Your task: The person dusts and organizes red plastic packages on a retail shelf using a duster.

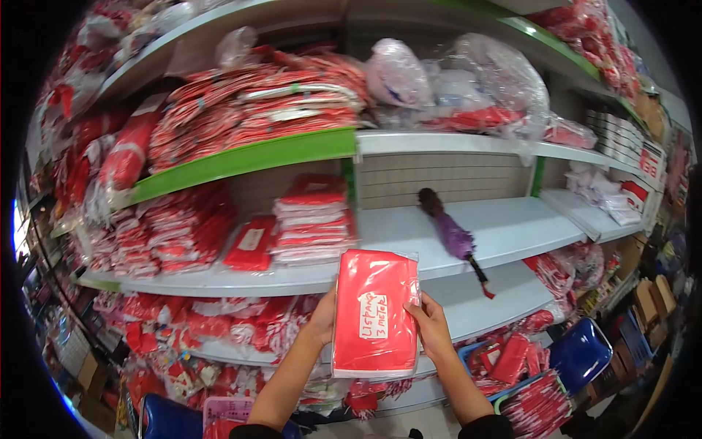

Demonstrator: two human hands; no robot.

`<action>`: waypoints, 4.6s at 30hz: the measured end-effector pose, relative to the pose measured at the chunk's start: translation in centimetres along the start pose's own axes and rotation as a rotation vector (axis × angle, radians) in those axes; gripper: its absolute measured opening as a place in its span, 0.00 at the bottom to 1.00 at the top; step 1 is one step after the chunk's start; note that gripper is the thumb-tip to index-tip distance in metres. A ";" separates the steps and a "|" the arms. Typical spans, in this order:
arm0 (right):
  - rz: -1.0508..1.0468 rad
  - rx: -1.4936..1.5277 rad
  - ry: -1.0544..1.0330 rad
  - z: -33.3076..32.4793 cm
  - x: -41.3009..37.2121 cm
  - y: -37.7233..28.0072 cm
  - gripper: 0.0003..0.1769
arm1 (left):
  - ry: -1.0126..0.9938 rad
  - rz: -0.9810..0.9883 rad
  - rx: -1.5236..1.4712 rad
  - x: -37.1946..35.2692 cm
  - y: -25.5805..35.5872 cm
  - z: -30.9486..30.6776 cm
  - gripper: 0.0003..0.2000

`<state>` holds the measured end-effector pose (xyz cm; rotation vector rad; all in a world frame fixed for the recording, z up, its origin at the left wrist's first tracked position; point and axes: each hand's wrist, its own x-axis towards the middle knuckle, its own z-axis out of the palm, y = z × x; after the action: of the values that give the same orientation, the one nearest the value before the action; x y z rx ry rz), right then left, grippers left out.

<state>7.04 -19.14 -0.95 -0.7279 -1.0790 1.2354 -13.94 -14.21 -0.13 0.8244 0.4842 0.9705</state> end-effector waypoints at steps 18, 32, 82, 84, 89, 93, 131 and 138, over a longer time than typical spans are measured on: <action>-0.395 -1.126 0.268 -20.7 6.3 -6.1 0.15 | -0.090 0.043 -0.244 19.7 -2.0 7.5 0.44; 0.295 0.071 -0.059 -23.3 -1.1 -1.0 0.13 | -0.052 0.122 -0.150 24.6 -4.8 11.9 0.40; 0.420 -0.186 -0.064 -23.0 -0.5 -5.1 0.12 | -0.172 0.380 -0.104 22.2 -5.2 12.3 0.35; 0.457 -0.218 -0.286 -22.3 -0.3 -5.6 0.13 | -0.034 0.473 -0.142 22.1 -5.6 12.5 0.38; 0.247 -0.350 -0.046 -22.8 1.8 -2.8 0.13 | 0.117 0.356 -0.240 22.7 -5.8 11.5 0.41; 0.071 -0.626 -0.039 -22.5 0.8 -0.2 0.15 | 0.077 0.356 -0.147 22.8 -6.1 10.6 0.41; -0.130 -0.987 0.161 -21.6 -1.7 0.0 0.15 | 0.050 0.338 -0.372 22.9 -5.4 10.8 0.34; -0.065 -0.916 0.153 -20.5 0.8 -3.0 0.16 | 0.016 0.365 -0.246 23.2 -5.4 11.1 0.33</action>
<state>27.18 -16.73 -5.38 -1.4314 -1.5237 0.5642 8.09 -0.11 2.23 0.6938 0.2228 1.3442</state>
